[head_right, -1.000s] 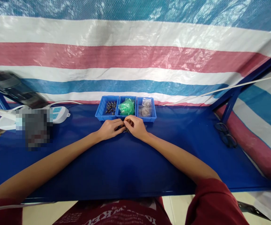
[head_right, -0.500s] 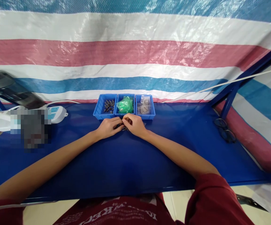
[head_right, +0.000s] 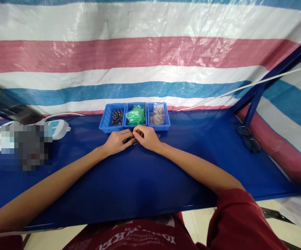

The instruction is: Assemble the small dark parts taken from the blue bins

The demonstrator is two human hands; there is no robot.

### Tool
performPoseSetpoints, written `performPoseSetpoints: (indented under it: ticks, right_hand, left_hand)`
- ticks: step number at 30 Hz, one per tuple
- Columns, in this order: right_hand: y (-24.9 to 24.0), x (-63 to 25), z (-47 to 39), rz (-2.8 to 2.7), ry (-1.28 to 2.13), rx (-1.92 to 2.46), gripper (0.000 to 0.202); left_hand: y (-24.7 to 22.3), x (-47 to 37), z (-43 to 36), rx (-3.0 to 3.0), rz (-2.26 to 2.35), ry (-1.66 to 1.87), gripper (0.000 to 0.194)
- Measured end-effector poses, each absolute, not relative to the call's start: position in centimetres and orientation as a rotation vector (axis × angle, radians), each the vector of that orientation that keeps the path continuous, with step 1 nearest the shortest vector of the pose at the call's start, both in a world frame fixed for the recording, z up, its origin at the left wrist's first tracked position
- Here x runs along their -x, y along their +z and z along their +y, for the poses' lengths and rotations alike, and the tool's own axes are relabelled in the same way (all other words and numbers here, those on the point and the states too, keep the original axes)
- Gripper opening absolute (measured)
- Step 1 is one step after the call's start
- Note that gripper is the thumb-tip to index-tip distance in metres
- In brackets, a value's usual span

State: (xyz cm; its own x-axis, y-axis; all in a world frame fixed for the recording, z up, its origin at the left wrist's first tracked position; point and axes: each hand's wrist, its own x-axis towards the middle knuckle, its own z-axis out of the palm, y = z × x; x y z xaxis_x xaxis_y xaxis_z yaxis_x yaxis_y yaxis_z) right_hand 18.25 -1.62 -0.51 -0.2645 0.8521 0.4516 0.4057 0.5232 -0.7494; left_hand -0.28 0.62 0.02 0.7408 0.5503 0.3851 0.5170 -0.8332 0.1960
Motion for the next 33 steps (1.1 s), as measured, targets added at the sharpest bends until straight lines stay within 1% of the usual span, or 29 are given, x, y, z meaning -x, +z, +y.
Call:
performPoseSetpoints:
  ticks: [8, 22, 33]
  right_hand:
    - [0.02, -17.99, -1.91, -1.835, 0.569, 1.012, 0.013]
    - [-0.49, -17.86, -1.83, -1.750, 0.586, 0.979, 0.015]
    - [-0.97, -18.11, -1.75, -1.761, 0.565, 0.939, 0.020]
  left_hand:
    - [0.13, 0.47, 0.54, -2.862, 0.902, 0.688, 0.024]
    - [-0.35, 0.81, 0.69, -2.752, 0.926, 1.021, 0.018]
    - [-0.18, 0.71, 0.43, -2.683, 0.969, 1.081, 0.020]
